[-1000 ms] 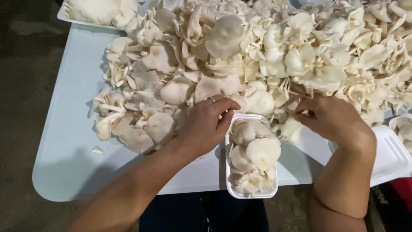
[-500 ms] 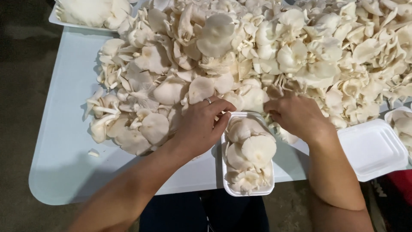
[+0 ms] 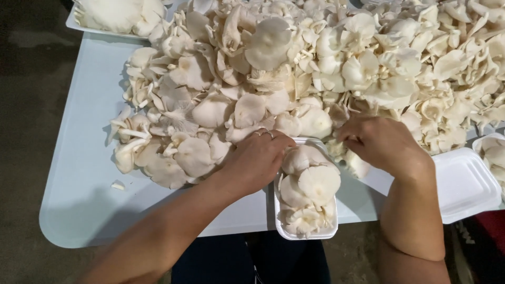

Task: The person picks oyster mushrooms from a large pile on a table and places them into a small white container. They occasionally separate larger clusters into smaller pieces before packing them.

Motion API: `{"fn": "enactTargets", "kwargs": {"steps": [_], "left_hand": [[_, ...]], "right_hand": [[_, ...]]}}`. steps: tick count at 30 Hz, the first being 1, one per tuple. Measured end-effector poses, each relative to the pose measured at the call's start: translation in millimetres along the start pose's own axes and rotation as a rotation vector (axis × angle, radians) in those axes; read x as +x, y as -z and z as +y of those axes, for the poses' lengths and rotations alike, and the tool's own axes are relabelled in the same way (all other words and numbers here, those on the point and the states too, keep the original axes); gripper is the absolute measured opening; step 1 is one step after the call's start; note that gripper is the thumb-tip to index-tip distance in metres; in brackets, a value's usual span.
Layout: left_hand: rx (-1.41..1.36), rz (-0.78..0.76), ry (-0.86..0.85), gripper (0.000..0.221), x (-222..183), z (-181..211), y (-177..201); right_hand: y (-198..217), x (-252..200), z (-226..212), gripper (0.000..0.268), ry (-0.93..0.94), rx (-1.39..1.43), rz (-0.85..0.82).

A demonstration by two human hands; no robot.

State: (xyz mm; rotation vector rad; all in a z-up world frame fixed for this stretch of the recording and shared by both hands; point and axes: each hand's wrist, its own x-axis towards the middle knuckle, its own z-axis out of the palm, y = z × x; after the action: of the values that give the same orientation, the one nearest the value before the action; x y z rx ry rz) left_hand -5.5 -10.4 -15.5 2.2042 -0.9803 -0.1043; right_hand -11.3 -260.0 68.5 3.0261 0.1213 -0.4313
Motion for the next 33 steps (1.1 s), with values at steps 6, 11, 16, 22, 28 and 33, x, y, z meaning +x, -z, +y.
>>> {"fn": "enactTargets", "kwargs": {"steps": [6, 11, 16, 22, 28, 33], "left_hand": [[-0.102, 0.144, -0.027, 0.029, 1, -1, -1], [-0.238, 0.259, -0.004, 0.039, 0, 1, 4], [-0.567, 0.334, 0.068, 0.049, 4, 2, -2], [-1.059, 0.335, 0.121, 0.038, 11, -12, -16], [-1.053, 0.405, 0.117, 0.029, 13, -13, -16], [-0.972, 0.425, 0.103, 0.025, 9, -5, -8]], "right_hand": [[-15, 9, 22, 0.015, 0.202, 0.438, 0.319], [-32, 18, 0, 0.014, 0.371, 0.883, 0.438], [-50, 28, -9, 0.009, 0.404, 1.124, 0.352], [-51, 29, -27, 0.008, 0.421, 1.267, 0.303], [-45, 22, -27, 0.013, 0.430, 1.243, 0.389], [-55, 21, -21, 0.013, 0.443, 1.258, 0.458]]}}
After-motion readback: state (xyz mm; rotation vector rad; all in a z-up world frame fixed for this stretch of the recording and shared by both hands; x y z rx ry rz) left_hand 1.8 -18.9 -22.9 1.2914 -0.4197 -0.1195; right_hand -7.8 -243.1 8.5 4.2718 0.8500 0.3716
